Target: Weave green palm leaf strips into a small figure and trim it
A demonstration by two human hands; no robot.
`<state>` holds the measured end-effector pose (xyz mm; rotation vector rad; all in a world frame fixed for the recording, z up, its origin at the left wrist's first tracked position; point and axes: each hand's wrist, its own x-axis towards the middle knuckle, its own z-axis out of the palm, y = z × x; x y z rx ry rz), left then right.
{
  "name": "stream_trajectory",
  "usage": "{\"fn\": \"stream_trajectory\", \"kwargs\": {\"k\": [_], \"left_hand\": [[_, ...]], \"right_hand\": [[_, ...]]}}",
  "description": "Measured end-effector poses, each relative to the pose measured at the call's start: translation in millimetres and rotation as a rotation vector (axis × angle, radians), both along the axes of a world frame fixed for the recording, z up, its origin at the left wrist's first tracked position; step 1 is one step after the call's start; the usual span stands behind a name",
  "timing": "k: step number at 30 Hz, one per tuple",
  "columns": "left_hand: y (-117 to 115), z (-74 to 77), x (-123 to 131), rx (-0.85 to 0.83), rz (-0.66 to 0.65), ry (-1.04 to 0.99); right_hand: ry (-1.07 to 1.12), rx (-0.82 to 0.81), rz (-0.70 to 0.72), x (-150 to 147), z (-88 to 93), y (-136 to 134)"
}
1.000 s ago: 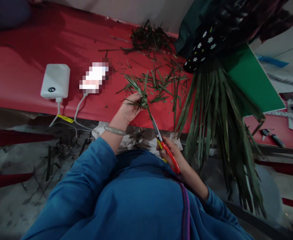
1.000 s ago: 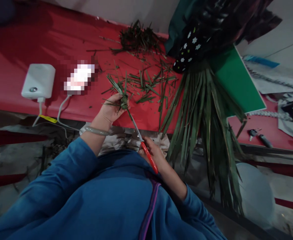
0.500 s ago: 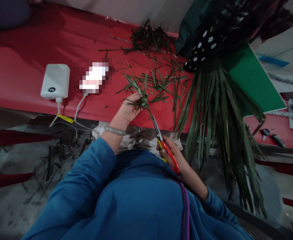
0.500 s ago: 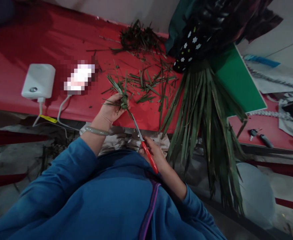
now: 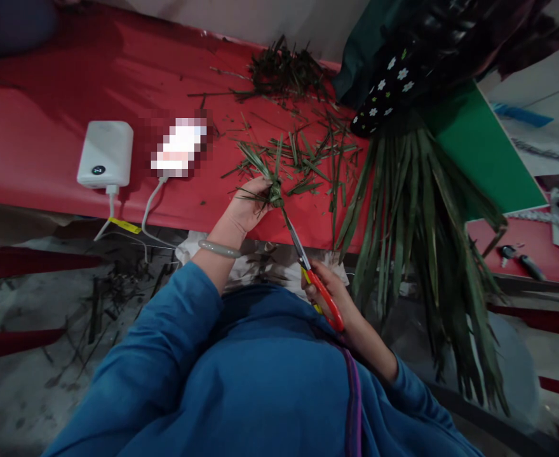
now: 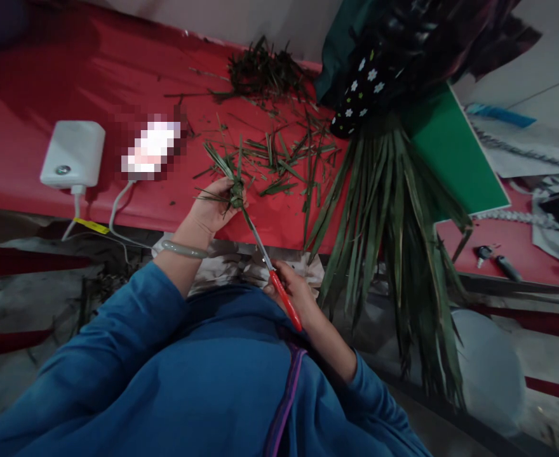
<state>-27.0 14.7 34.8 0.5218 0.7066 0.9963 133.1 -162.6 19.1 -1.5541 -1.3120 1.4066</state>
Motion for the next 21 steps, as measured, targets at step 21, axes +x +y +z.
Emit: {"fn": "stream_trajectory", "kwargs": {"k": [21], "left_hand": [[-1.4,-0.3,0.3,-0.021,0.014,0.053]], "right_hand": [[0.07,-0.038,-0.128,-9.1,-0.4,7.6]]}}
